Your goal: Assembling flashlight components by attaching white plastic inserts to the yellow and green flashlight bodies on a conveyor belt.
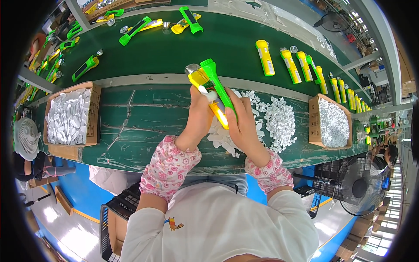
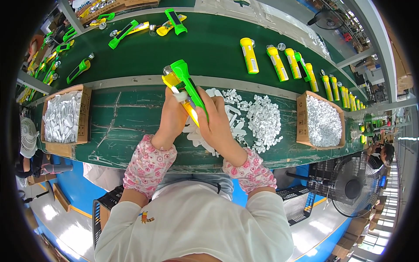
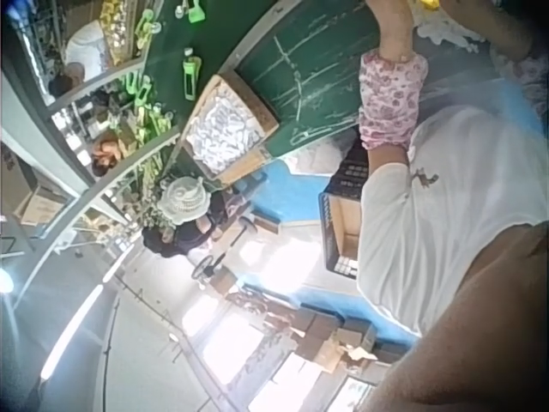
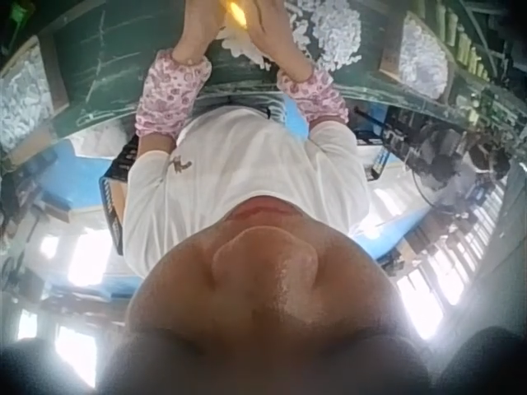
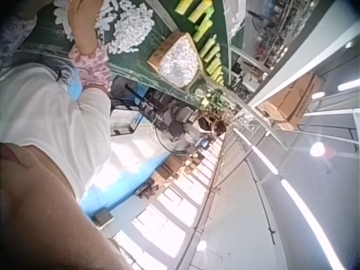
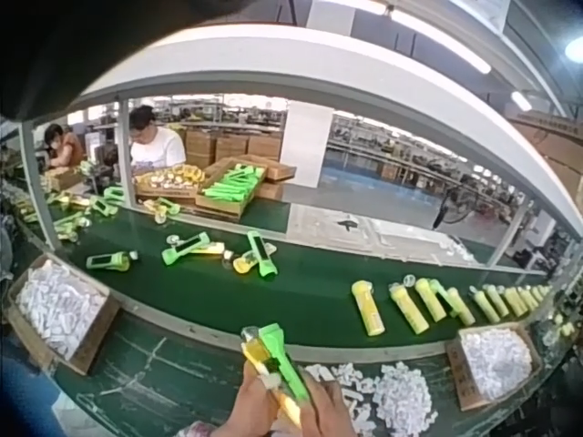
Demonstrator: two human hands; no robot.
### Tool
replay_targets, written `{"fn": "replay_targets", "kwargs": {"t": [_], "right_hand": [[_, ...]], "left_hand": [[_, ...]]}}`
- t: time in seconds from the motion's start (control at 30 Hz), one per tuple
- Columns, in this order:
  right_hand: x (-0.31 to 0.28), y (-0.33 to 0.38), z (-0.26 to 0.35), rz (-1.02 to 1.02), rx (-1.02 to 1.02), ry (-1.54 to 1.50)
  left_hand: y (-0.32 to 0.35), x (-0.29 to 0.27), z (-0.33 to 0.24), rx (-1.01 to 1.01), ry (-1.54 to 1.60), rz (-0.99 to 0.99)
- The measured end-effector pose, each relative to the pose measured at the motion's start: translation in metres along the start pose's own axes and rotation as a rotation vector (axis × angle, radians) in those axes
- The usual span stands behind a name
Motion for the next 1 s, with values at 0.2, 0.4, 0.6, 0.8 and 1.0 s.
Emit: {"fn": "replay_targets", "kwargs": {"t": [0.2, 0.4, 0.6, 0.8, 1.0], "right_hand": [[0.000, 0.004, -0.001, -0.054, -0.009, 0.060], [-0.024, 0.003, -0.006, -0.121, -0.092, 0.034], [-0.021, 0.004, -0.012, -0.066, -0.037, 0.060], [-0.022, 0.006, -0.009, -0.095, -0.045, 0.085], [-0.013, 0.007, -0.012, -0.073, -0.015, 0.141]], "left_hand": [[-0.001, 0.008, 0.007, 0.008, 0.084, -0.058], [-0.002, 0.025, 0.009, -0.079, 0.282, -0.062], [-0.001, 0.019, 0.022, -0.053, 0.246, -0.046], [0.003, 0.025, 0.023, -0.076, 0.081, -0.006], [0.005, 0.027, 0.018, -0.014, 0.002, 0.063]]}}
Point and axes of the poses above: each hand's wrist, its own y-axis away from the middle knuckle, its own x-axis out of the palm, z = x × y, the point moved 10 cm from there along -y, towards the middle knuckle, and after that the axes turned 14 degrees about x, right-handed, at the moved point
